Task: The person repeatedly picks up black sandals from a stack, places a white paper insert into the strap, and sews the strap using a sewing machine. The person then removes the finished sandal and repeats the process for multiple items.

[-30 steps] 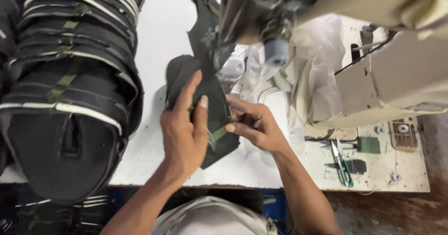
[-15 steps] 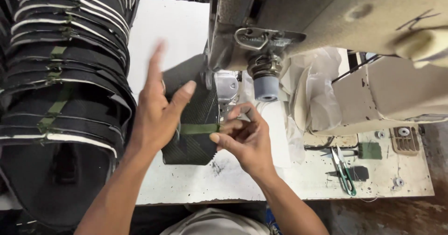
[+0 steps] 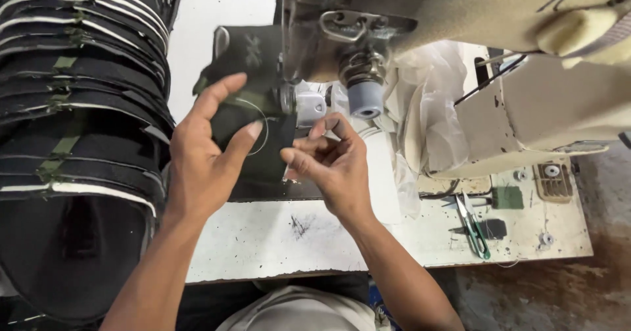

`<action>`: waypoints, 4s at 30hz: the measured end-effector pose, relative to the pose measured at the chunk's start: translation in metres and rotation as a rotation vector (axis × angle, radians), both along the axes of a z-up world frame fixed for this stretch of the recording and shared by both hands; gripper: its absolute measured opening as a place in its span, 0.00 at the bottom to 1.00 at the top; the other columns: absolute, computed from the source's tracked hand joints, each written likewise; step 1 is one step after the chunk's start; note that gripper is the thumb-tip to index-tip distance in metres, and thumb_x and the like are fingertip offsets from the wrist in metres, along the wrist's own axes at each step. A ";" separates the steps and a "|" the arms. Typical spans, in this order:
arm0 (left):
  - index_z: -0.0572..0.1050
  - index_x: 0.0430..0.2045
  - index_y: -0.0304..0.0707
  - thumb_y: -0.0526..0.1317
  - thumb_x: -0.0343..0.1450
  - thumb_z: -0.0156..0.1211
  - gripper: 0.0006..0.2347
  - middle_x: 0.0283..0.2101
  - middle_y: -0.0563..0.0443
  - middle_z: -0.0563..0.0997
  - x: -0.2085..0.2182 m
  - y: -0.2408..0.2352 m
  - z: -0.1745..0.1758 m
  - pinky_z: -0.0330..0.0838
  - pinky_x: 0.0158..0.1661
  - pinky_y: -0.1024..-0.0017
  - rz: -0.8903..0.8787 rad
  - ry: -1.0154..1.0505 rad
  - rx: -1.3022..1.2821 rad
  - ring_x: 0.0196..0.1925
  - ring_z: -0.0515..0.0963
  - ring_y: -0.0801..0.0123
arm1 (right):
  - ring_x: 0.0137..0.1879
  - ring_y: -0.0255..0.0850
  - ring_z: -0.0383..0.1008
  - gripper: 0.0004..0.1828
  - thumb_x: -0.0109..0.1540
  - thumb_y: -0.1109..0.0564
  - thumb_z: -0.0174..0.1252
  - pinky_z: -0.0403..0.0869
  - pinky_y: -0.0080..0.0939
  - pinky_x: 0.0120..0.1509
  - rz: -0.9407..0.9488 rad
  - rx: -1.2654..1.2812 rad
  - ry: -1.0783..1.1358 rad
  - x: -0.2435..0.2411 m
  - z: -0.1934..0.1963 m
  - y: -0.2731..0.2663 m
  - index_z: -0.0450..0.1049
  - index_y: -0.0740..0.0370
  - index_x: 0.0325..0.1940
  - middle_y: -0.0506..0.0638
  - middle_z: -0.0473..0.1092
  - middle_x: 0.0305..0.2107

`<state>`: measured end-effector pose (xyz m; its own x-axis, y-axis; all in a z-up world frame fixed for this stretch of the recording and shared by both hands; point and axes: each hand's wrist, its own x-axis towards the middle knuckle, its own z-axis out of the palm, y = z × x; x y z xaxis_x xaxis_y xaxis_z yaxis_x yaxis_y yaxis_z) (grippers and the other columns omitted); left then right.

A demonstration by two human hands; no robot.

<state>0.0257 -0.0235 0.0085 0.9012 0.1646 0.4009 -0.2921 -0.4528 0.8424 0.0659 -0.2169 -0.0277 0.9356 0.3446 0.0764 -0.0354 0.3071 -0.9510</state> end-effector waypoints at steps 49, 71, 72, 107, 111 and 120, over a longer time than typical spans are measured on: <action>0.76 0.32 0.33 0.26 0.74 0.62 0.04 0.38 0.48 0.75 -0.129 0.187 -0.077 0.76 0.46 0.65 0.692 -0.273 1.240 0.45 0.78 0.60 | 0.52 0.54 0.74 0.57 0.42 0.37 0.80 0.77 0.55 0.53 -0.301 -1.641 -0.199 -0.017 -0.077 -0.114 0.67 0.69 0.66 0.65 0.70 0.49; 0.72 0.27 0.30 0.35 0.69 0.60 0.06 0.63 0.23 0.72 -0.200 -0.032 -0.077 0.54 0.60 0.29 0.461 -0.103 1.136 0.66 0.66 0.27 | 0.35 0.55 0.72 0.36 0.47 0.46 0.81 0.72 0.56 0.38 -0.564 -1.541 -0.635 -0.043 -0.094 -0.122 0.69 0.65 0.47 0.60 0.72 0.26; 0.72 0.28 0.33 0.34 0.66 0.61 0.05 0.65 0.23 0.70 -0.198 -0.034 -0.091 0.51 0.62 0.32 0.267 0.048 1.140 0.69 0.63 0.33 | 0.36 0.56 0.73 0.28 0.54 0.54 0.75 0.72 0.57 0.40 -0.544 -1.471 -0.717 -0.042 -0.101 -0.127 0.69 0.67 0.51 0.61 0.73 0.28; 0.79 0.46 0.27 0.36 0.72 0.67 0.12 0.44 0.48 0.86 -0.161 0.040 -0.081 0.76 0.50 0.75 0.290 0.103 -0.398 0.45 0.83 0.72 | 0.37 0.33 0.80 0.11 0.58 0.65 0.68 0.80 0.32 0.40 0.425 -0.503 -0.396 -0.059 -0.038 0.054 0.82 0.70 0.44 0.54 0.81 0.34; 0.79 0.42 0.28 0.37 0.71 0.70 0.11 0.40 0.48 0.85 -0.152 0.037 -0.084 0.77 0.47 0.74 0.339 0.048 -0.249 0.42 0.84 0.72 | 0.37 0.34 0.80 0.10 0.63 0.67 0.65 0.82 0.32 0.40 0.471 -0.347 -0.228 -0.059 -0.039 0.043 0.81 0.72 0.48 0.54 0.79 0.37; 0.57 0.62 0.37 0.39 0.74 0.65 0.25 0.54 0.40 0.76 -0.124 0.024 -0.037 0.77 0.50 0.69 0.208 0.061 -0.311 0.52 0.80 0.64 | 0.29 0.32 0.69 0.30 0.62 0.62 0.67 0.72 0.33 0.35 0.263 -0.499 -0.554 -0.077 -0.038 0.028 0.70 0.67 0.68 0.50 0.70 0.25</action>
<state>-0.0980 0.0009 -0.0289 0.8562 0.4523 0.2496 -0.1657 -0.2172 0.9619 -0.0108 -0.1891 -0.0658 0.6894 0.6657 0.2856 0.4714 -0.1129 -0.8747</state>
